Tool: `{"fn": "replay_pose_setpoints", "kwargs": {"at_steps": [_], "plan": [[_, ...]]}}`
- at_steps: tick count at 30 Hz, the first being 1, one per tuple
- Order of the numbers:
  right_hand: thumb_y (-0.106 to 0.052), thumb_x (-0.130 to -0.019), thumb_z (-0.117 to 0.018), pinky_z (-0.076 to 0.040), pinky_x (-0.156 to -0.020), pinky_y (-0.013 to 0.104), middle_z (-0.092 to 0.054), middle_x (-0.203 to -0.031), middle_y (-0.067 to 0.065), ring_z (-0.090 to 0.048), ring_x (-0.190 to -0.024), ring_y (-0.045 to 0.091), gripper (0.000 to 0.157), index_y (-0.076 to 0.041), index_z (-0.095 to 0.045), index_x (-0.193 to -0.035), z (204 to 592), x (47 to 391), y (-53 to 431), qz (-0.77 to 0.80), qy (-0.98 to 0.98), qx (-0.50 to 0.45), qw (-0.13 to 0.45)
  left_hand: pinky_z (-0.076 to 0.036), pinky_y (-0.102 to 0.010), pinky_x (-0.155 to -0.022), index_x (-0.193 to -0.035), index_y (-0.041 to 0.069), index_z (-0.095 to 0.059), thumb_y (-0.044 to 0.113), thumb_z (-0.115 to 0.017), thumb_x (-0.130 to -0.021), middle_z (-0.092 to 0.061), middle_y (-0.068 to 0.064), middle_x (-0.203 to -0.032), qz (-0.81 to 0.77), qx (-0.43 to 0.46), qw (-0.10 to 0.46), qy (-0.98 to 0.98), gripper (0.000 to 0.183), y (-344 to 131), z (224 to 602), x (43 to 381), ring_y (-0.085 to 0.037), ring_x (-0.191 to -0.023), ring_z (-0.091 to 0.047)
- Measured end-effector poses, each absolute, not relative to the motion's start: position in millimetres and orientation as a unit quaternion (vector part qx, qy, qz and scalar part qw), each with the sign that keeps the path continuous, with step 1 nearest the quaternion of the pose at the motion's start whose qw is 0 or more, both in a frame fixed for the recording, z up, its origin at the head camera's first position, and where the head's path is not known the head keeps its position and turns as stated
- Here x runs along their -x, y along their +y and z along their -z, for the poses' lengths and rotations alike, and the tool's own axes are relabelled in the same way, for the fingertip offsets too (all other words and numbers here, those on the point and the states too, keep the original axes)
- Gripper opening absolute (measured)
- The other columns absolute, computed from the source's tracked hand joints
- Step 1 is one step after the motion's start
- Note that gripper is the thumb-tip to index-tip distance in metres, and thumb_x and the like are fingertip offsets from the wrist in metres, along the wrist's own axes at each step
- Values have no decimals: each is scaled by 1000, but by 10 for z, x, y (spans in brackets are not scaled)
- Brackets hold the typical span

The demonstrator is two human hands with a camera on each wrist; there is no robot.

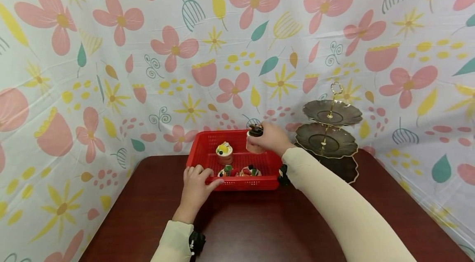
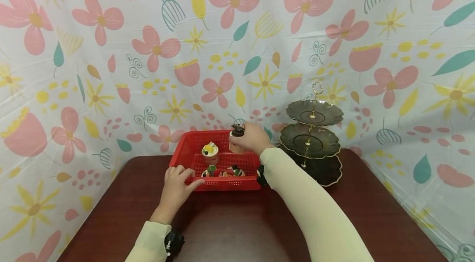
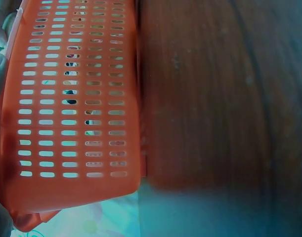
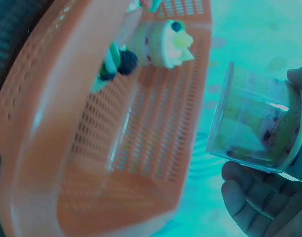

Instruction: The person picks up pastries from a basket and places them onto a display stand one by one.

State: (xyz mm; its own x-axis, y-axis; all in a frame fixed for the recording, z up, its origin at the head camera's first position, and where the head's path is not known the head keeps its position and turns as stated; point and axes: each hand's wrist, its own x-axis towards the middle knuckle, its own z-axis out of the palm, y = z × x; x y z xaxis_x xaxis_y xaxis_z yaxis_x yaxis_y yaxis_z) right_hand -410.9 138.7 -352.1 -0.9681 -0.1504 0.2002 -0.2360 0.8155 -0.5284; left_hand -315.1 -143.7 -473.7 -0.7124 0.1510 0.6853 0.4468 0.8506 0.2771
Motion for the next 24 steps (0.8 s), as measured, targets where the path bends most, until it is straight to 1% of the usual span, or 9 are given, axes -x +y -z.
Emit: {"fn": "replay_pose_setpoints", "kwargs": {"at_steps": [4,8,13,18,20,22,24], "plan": [[-64,-83,-69,-55,-81,45,-66,-110,9,-64,-95,27,70,-10,-57,-125,3392,4055,1506,-266,-954,-108,81,-38,-60,-103,-83,18,-67,46,-86,-76,-57,-1,-86,216,169,351,-895,35,-1424,4737,3143,-24,-87,-50],[-64,-84,-67,-55,-83,47,-67,-114,11,-65,-98,29,74,-9,-55,-133,3268,3986,1599,-245,-959,-110,95,-38,-61,-103,-83,16,-67,45,-87,-76,-56,-1,-85,220,171,355,-892,36,-1425,4729,3124,-25,-87,-50],[-64,-85,-66,-54,-79,48,-66,-111,12,-65,-94,30,74,-7,-56,-132,3137,3927,1716,-214,-961,-118,129,-36,-62,-105,-84,16,-67,45,-86,-76,-55,-1,-84,219,166,354,-894,36,-1450,4727,3117,-25,-86,-51],[-65,-83,-65,-52,-72,44,-66,-100,11,-63,-85,29,67,-8,-58,-118,2976,3844,1889,-190,-962,-108,162,-36,-63,-106,-83,17,-67,45,-87,-76,-56,-1,-84,222,165,354,-894,35,-1444,4737,3114,-25,-86,-51],[-64,-83,-65,-50,-68,43,-66,-95,10,-63,-81,29,62,-9,-59,-110,2900,3803,1976,-192,-961,-100,171,-36,-63,-106,-83,17,-67,45,-86,-76,-56,-1,-84,224,166,352,-893,35,-1433,4741,3115,-24,-86,-51],[-64,-84,-65,-49,-65,43,-65,-90,10,-62,-77,29,59,-9,-58,-103,2826,3762,2061,-191,-961,-90,179,-36,-63,-106,-83,18,-67,46,-86,-76,-56,-1,-84,225,167,351,-893,35,-1424,4747,3117,-24,-86,-51],[-65,-84,-64,-49,-65,43,-64,-88,11,-61,-76,30,58,-9,-58,-100,2758,3733,2151,-191,-960,-83,187,-37,-62,-106,-83,18,-67,46,-86,-76,-56,-1,-84,225,167,351,-894,35,-1417,4747,3119,-24,-87,-51]]}}
